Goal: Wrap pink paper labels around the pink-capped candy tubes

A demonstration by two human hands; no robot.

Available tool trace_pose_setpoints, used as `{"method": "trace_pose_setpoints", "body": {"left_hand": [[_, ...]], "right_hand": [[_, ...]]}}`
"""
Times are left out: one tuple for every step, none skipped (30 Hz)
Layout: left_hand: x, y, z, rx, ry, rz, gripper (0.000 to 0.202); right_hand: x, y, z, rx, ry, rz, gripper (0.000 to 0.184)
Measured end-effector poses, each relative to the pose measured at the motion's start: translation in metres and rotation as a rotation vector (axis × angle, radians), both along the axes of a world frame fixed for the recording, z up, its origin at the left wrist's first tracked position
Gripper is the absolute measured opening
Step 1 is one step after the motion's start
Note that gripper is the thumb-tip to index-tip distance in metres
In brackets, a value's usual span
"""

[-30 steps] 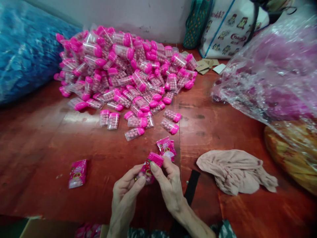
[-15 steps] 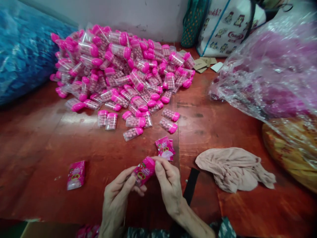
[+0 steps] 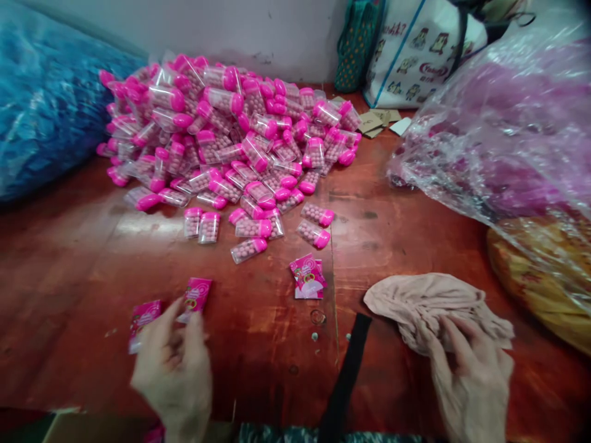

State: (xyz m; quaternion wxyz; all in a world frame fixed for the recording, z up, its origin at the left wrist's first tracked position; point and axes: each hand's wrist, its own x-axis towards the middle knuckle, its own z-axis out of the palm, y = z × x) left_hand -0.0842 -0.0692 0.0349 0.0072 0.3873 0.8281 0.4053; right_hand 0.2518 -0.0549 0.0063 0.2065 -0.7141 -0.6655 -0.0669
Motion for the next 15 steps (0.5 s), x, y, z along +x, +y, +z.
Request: {"method": "trace_pose_setpoints", "body": {"left_hand": [[0.016,0.007,0.003,0.014,-0.001,-0.105,0.031],[0.036,0.014,0.006,0.029,-0.042,-0.285,0.023],[0.058,0.022,0.008,0.015,-0.093,-0.484,0.019],[0.082,0.029,0.011,-0.03,-0.143,-0.677,0.02],[0.107,0.035,0.013,-0.076,-0.141,-0.865,0.021],[0.131,0.04,0.014,-0.152,-0.11,-1.029,0.022],[0.154,0.044,0.015,-0.199,-0.041,-1.166,0.027],[0.174,0.047,0.014,-0.245,0.048,-1.272,0.036],[0.192,0.049,0.011,-0.261,0.145,-1.378,0.044],[0.207,0.051,0.008,-0.268,0.226,-1.465,0.046],[0.218,0.053,0.003,-0.277,0.292,-1.469,0.041],[0.226,0.055,-0.002,-0.28,0.336,-1.455,0.035],[0.233,0.057,-0.008,-0.277,0.347,-1.451,0.03],[0.237,0.059,-0.014,-0.276,0.336,-1.447,0.027],[0.24,0.062,-0.019,-0.277,0.305,-1.45,0.025]], "right_hand": [[-0.002,-0.001,-0.005,0.011,-0.011,0.002,0.055],[-0.006,0.0,-0.009,0.038,-0.012,0.001,0.05],[-0.009,0.001,-0.012,0.071,-0.003,0.0,0.044],[-0.011,0.001,-0.013,0.1,0.023,0.0,0.039],[-0.012,0.002,-0.013,0.123,0.067,-0.001,0.035],[-0.012,0.002,-0.012,0.131,0.131,-0.01,0.032],[-0.01,0.0,-0.011,0.121,0.206,-0.03,0.031],[-0.008,-0.002,-0.009,0.101,0.287,-0.06,0.031],[-0.005,-0.005,-0.007,0.08,0.358,-0.096,0.032],[-0.002,-0.008,-0.006,0.066,0.406,-0.129,0.034],[0.0,-0.01,-0.006,0.059,0.424,-0.151,0.037],[0.002,-0.012,-0.007,0.06,0.411,-0.154,0.041],[0.003,-0.013,-0.009,0.067,0.372,-0.142,0.044],[0.005,-0.013,-0.011,0.076,0.317,-0.12,0.047],[0.006,-0.011,-0.013,0.083,0.256,-0.096,0.048]]}}
